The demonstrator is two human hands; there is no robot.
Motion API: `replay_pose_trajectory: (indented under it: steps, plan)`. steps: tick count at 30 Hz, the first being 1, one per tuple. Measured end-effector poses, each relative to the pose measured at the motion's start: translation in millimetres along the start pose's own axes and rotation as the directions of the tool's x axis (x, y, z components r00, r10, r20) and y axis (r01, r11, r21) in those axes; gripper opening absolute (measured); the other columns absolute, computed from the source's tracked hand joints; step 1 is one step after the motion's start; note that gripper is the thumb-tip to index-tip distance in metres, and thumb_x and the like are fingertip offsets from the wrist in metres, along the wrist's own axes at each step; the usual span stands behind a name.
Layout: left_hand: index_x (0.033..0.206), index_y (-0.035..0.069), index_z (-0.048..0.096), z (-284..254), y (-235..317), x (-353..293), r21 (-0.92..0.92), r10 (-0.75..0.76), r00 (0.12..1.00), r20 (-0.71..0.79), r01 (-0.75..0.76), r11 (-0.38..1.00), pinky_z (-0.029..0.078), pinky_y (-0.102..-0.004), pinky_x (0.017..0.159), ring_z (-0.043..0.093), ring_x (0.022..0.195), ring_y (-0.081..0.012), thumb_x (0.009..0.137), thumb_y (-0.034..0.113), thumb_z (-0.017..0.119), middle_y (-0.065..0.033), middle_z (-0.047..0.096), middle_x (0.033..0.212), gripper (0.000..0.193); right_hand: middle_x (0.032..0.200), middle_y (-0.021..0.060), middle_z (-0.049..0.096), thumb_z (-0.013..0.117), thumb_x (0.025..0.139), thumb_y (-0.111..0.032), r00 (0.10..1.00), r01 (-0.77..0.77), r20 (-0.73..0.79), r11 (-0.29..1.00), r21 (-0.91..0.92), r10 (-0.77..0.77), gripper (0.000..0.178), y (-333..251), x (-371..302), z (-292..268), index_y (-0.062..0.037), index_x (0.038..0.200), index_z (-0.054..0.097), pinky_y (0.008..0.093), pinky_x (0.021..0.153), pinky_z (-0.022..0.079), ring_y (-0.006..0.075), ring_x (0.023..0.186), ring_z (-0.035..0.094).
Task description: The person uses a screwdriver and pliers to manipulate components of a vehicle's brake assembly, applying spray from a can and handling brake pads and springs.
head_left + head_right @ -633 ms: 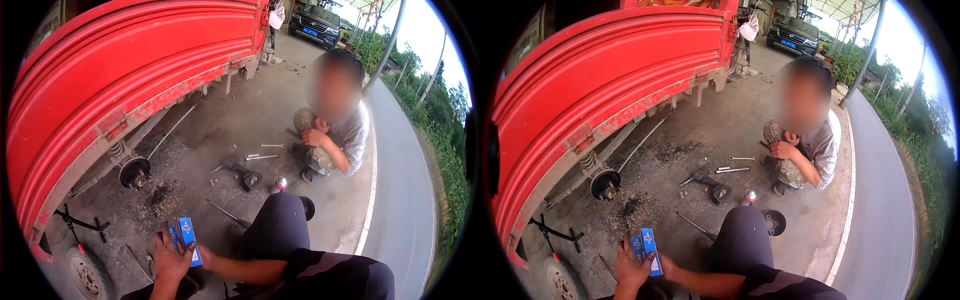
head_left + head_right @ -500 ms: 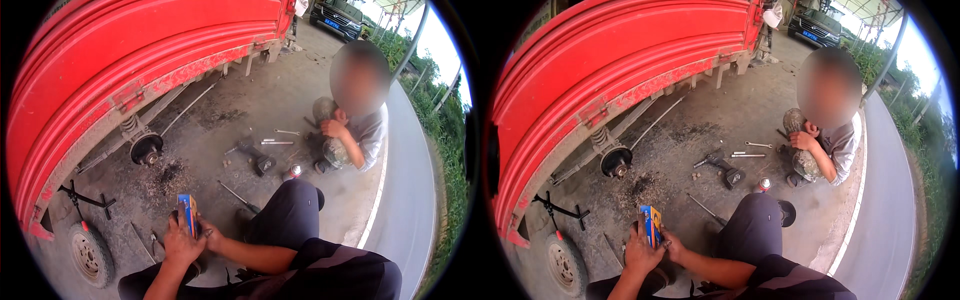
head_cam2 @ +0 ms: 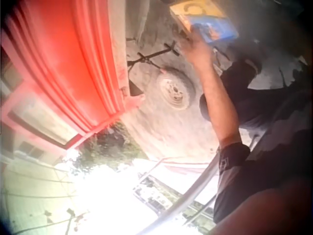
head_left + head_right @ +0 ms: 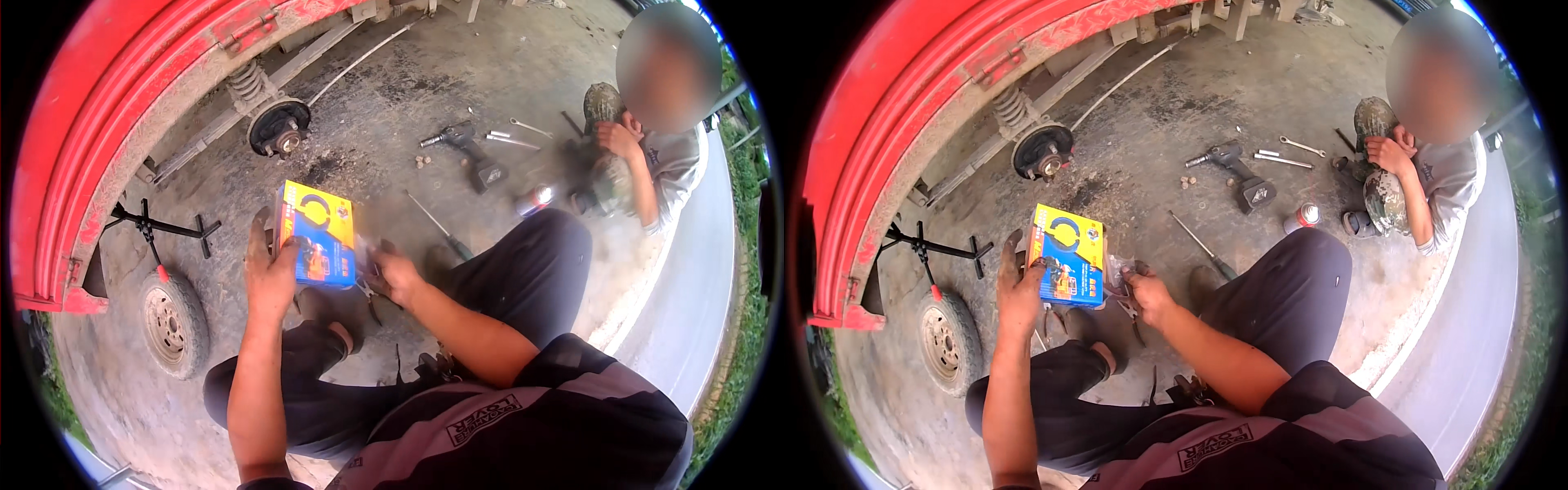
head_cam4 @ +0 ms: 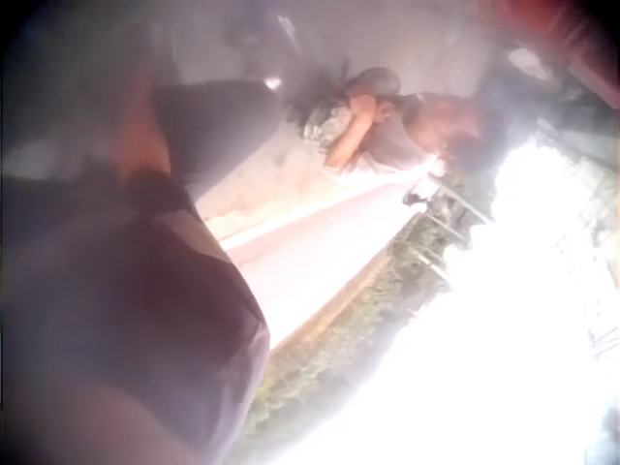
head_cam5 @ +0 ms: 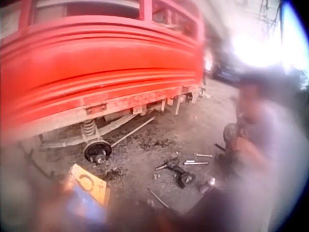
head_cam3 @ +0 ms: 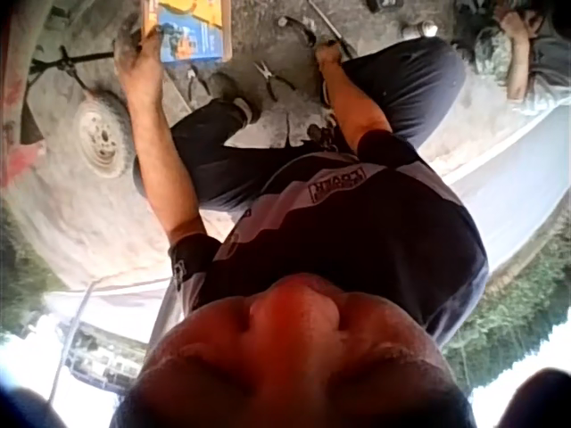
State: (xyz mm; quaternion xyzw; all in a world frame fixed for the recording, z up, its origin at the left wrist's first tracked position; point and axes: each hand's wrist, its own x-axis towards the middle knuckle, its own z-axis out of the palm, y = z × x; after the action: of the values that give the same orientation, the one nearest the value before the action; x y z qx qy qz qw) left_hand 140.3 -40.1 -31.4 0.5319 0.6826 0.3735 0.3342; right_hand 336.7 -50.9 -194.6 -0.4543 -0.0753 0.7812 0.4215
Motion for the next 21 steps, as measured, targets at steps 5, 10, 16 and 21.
replay_pose_trajectory:
  steps: [5,10,16,21]
  plan:
    - [0.149,-0.006,0.043,-16.8,17.0,2.8,-0.353,0.012,0.998,-0.060,-0.033,0.935,0.053,-0.0292,0.086,0.066,0.099,-0.0159,0.097,0.004,0.058,-0.0150,0.069,0.114,0.055,0.103,0.0089,0.069,0.064,0.097,-0.010,0.912,0.075,-0.357,0.937,-0.340,-0.203,0.036,16.4,86.1,-97.1,-0.0035,0.132,0.059,0.0353,0.072,0.056,0.0199,0.085,0.067]
    - [0.147,-0.006,0.046,-25.1,27.4,2.2,-0.230,0.068,0.995,-0.068,-0.082,0.970,0.052,-0.0310,0.090,0.067,0.101,-0.0182,0.095,0.008,0.062,-0.0169,0.071,0.115,0.056,0.098,0.0122,0.071,0.061,0.089,-0.009,0.675,0.088,-0.562,0.809,-0.581,-0.477,0.049,19.2,136.1,-159.4,-0.0078,0.137,0.059,0.0369,0.070,0.053,0.0214,0.084,0.068]
    - [0.143,-0.005,0.052,-55.0,4.4,-5.8,-0.069,0.055,0.984,-0.168,-0.068,0.995,0.054,-0.0319,0.086,0.070,0.097,-0.0195,0.091,0.010,0.064,-0.0174,0.073,0.110,0.055,0.117,0.0240,0.072,0.065,0.085,-0.015,0.619,-0.009,-0.562,0.710,-0.704,-0.549,0.035,43.1,110.7,-176.5,0.0002,0.116,0.069,0.0438,0.092,0.054,0.0390,0.110,0.070]
    - [0.139,0.003,0.057,-40.8,25.3,-11.7,0.115,0.233,0.960,-0.158,-0.216,0.970,0.050,-0.0406,0.100,0.067,0.115,-0.0350,0.093,0.016,0.067,-0.0212,0.069,0.122,0.048,0.102,0.0117,0.074,0.059,0.098,-0.028,0.756,0.124,-0.491,0.831,-0.543,-0.434,0.029,44.3,90.4,-163.5,-0.0079,0.117,0.068,0.0429,0.076,0.056,0.0278,0.087,0.070]
